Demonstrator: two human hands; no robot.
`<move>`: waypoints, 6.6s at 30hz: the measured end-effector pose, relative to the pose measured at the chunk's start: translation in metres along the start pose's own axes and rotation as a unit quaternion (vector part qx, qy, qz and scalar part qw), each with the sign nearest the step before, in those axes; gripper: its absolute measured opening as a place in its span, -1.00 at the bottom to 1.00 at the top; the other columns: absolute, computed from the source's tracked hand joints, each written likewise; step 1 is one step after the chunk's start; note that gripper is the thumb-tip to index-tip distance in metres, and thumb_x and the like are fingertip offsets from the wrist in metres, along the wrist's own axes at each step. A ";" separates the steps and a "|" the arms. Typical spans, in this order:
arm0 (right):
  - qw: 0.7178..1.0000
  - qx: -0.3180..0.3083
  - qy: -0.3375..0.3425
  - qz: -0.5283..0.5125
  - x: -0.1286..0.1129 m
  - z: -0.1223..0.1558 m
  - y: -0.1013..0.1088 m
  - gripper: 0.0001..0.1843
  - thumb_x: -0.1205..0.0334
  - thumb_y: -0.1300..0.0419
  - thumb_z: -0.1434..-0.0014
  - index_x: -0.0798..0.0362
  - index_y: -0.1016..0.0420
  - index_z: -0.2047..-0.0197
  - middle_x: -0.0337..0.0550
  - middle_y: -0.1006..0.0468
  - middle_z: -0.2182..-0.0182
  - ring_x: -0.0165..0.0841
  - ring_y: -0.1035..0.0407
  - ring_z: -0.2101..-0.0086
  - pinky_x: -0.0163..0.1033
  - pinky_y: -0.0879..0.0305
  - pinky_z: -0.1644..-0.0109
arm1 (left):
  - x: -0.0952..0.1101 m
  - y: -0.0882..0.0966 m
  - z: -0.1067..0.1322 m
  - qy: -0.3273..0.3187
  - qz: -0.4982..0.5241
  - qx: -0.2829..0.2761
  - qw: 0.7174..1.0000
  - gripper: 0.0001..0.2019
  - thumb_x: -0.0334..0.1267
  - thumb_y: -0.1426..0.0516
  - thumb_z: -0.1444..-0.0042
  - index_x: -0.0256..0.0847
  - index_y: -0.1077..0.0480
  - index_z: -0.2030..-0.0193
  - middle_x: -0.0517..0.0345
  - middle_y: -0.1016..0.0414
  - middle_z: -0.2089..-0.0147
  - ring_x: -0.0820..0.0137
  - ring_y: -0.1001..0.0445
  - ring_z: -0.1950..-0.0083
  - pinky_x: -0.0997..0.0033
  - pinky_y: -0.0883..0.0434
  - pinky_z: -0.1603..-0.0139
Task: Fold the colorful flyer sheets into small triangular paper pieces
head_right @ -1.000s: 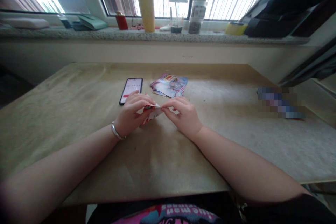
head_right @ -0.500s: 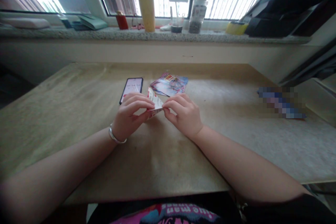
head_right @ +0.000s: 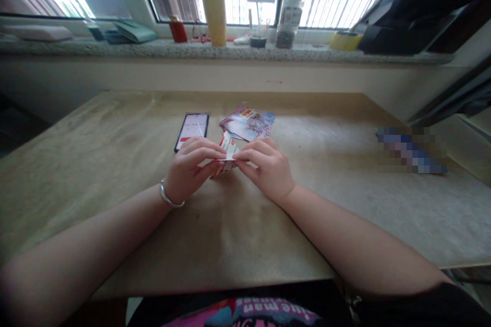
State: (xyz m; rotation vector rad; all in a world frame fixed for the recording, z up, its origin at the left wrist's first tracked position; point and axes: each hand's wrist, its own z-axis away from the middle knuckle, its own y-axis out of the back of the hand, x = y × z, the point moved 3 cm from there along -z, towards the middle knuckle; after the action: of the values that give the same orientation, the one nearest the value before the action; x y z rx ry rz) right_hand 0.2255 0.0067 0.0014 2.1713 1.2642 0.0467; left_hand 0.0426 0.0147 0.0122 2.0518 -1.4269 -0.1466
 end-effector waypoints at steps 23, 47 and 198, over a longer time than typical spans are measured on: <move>1.000 0.002 0.014 0.011 -0.008 -0.001 0.003 -0.95 0.26 -0.22 -0.16 -0.06 -0.47 0.27 -0.20 -0.55 0.36 -0.32 -0.40 0.27 -0.15 -0.37 0.15 | -0.004 -0.002 0.000 -0.028 0.003 -0.045 0.999 -0.83 -0.25 -0.05 -0.27 -0.15 -0.47 0.21 0.12 -0.58 0.19 0.39 -0.48 0.17 0.31 -0.38 0.09; 0.998 -0.012 -0.038 -0.043 -0.004 -0.002 -0.001 -0.93 0.25 -0.22 -0.15 -0.02 -0.47 0.38 -0.22 -0.55 0.42 -0.37 -0.38 0.35 -0.19 -0.34 0.22 | -0.003 -0.005 0.001 -0.019 -0.028 -0.062 0.997 -0.78 -0.22 0.00 -0.30 -0.11 -0.48 0.17 0.13 -0.56 0.12 0.37 -0.43 0.08 0.25 -0.34 -0.01; 0.998 -0.008 -0.065 -0.010 -0.002 -0.009 -0.006 -0.87 0.39 -0.23 0.01 -0.04 -0.40 0.43 -0.21 -0.46 0.30 -0.28 -0.33 0.17 -0.07 -0.23 0.01 | -0.001 -0.012 0.003 0.006 -0.133 -0.060 0.989 -0.84 -0.28 -0.11 -0.09 -0.19 -0.30 0.49 0.18 -0.46 0.43 0.42 -0.37 0.39 0.37 -0.27 0.29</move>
State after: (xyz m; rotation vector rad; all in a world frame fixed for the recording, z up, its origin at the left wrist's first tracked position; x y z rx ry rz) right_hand 0.2164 0.0122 0.0060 2.1109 1.2088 -0.0903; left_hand 0.0506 0.0174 0.0031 2.1294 -1.1038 -0.3214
